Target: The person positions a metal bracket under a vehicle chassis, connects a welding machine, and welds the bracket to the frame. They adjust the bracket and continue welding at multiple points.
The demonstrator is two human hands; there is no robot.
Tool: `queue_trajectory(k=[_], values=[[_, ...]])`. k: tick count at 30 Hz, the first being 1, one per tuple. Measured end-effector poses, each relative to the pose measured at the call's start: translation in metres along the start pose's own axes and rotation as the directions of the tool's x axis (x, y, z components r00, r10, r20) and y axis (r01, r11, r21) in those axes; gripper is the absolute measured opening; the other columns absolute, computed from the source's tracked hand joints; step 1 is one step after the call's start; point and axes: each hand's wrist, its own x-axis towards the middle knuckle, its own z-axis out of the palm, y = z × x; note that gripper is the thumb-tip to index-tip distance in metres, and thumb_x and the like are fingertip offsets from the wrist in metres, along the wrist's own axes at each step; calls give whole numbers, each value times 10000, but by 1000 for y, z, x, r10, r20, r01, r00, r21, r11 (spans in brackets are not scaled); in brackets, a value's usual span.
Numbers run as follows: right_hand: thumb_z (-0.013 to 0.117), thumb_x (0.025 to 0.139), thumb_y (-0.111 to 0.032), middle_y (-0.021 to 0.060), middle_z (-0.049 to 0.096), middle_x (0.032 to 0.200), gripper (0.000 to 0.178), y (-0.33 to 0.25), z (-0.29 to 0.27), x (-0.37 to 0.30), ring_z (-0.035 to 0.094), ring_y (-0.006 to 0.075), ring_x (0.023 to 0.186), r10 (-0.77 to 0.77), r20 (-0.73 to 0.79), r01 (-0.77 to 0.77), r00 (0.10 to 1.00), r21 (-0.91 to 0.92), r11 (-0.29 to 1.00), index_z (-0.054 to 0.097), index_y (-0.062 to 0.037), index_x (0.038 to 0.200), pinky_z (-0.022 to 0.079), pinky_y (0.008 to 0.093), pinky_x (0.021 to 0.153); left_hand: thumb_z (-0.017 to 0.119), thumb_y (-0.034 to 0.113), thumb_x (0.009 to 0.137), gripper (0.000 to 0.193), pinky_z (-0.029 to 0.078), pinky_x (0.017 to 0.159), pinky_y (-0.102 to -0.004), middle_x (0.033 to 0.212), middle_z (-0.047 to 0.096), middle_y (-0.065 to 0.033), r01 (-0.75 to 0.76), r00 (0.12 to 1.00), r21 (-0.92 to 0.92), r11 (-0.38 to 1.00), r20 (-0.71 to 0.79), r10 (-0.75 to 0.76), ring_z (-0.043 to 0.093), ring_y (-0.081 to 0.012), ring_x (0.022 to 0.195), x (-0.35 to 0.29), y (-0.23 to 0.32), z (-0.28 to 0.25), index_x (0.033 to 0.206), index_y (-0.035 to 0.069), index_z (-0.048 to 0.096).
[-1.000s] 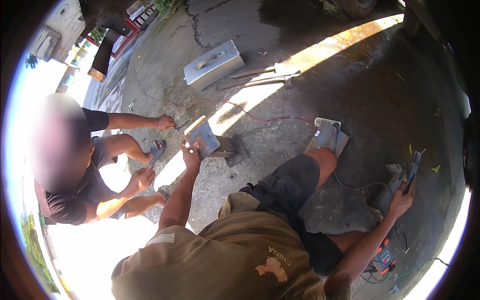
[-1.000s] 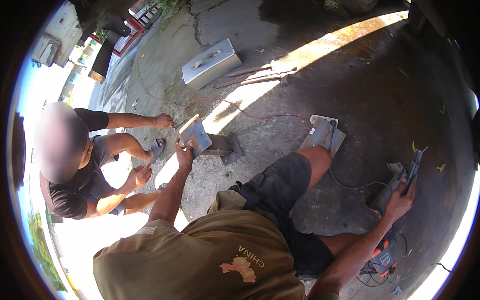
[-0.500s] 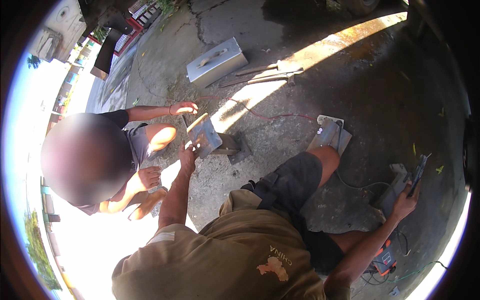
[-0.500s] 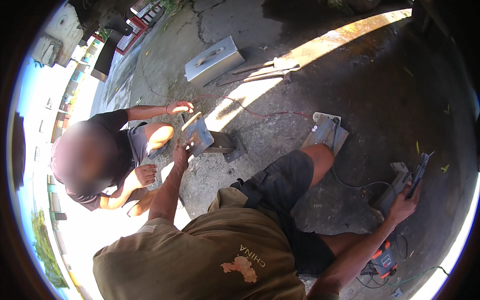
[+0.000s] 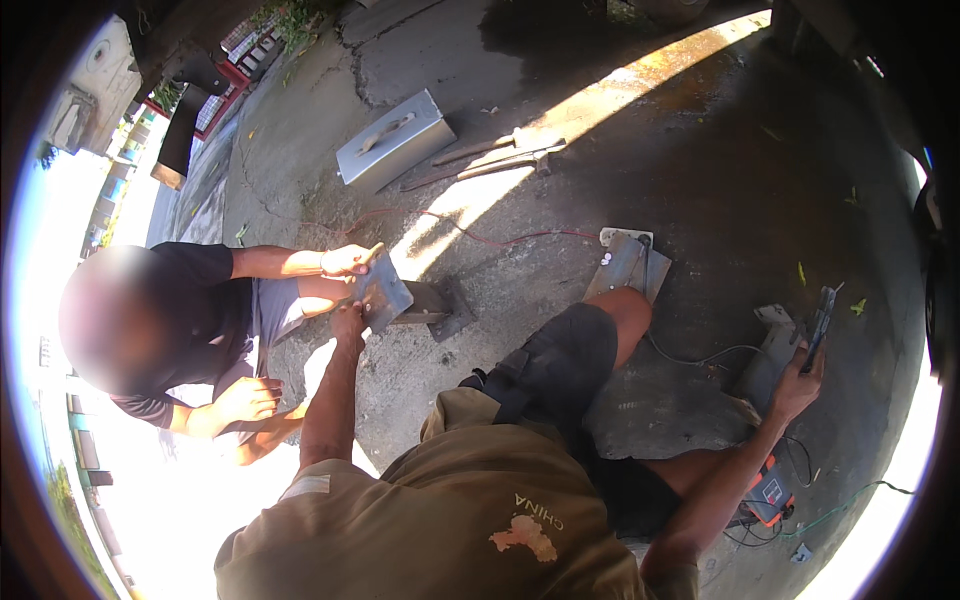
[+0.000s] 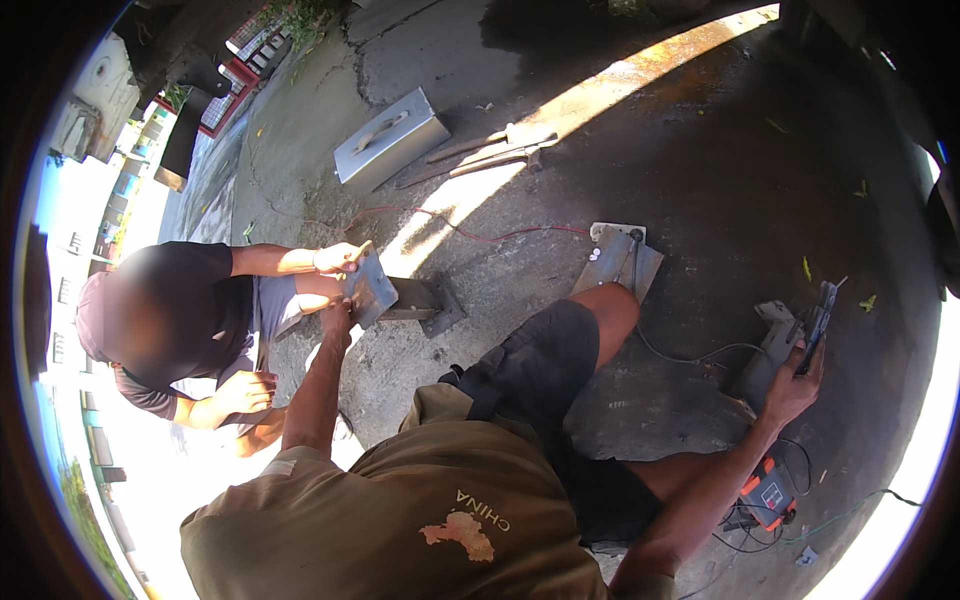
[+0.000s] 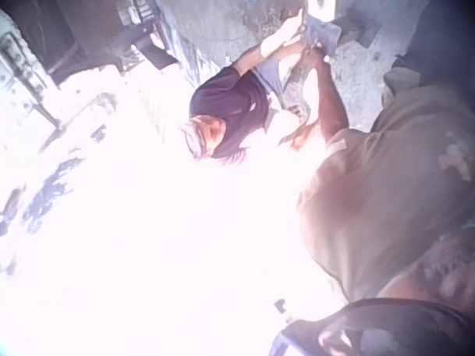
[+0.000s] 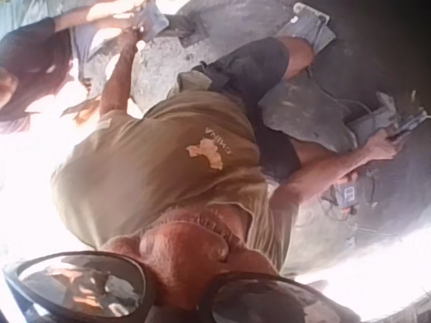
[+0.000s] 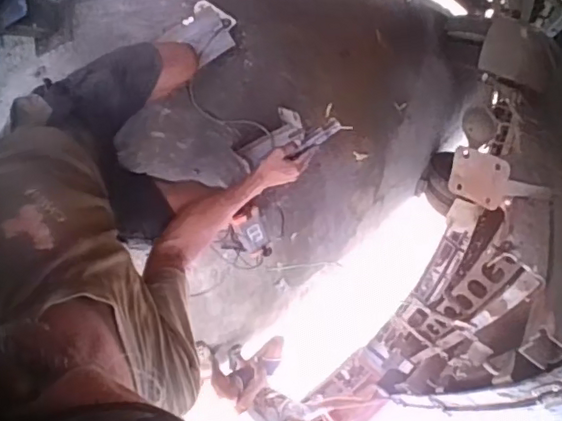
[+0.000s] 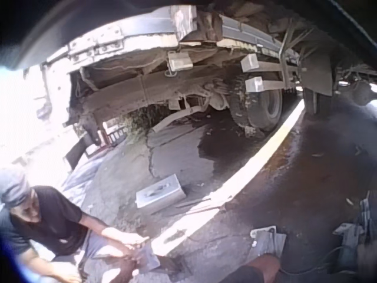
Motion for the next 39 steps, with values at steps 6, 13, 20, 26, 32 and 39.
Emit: queue_trajectory(k=[6,13,20,26,32,39], values=[[654,988,-241,237,672,1328,463,-5,-8,-11,642,405,1241,-23,-66,23,998,11,1000,631,-20,1394,501,455,1020,664,162,957,616,334,1193,-510,1541,399,-296,-721,606,377,581,-62,793,394,-449,1449,-104,95,60,1504,-12,441],[613,889,-88,349,619,1167,518,-54,-42,2,613,515,1118,-135,-69,135,989,8,991,555,107,1365,494,517,981,705,151,931,497,354,1182,-510,1556,416,-256,-937,251,-66,344,558,791,414,-461,1422,-212,149,197,1382,-12,577],[628,974,-113,264,633,1141,499,-134,-144,27,638,487,1030,-179,17,173,984,188,967,495,-47,1450,515,513,901,715,372,928,691,330,1162,-596,1568,425,-203,-969,-205,-245,3,817,540,400,-432,1432,-308,185,332,1498,53,491],[655,990,-167,243,659,1229,549,-146,-176,36,651,453,1105,-215,34,207,976,150,967,477,-68,1500,500,480,957,623,571,948,787,241,1208,-638,1607,387,-192,-956,-273,-202,-214,881,386,332,-418,1499,-314,165,386,1541,81,457],[674,963,-157,213,671,998,577,-145,-188,89,667,403,824,-272,-354,263,895,-73,962,503,-102,1511,537,475,779,550,593,982,770,198,1226,-641,1622,373,-192,-946,-221,-124,-300,922,317,303,-402,1520,-322,173,396,1526,53,474],[659,977,-264,243,733,1054,460,-128,-226,163,731,404,916,-252,-305,169,919,-273,947,639,-51,1383,570,471,816,555,568,986,737,204,1235,-636,1610,383,-207,-946,-249,-179,-270,935,253,314,-398,1512,-321,170,400,1472,14,529]])
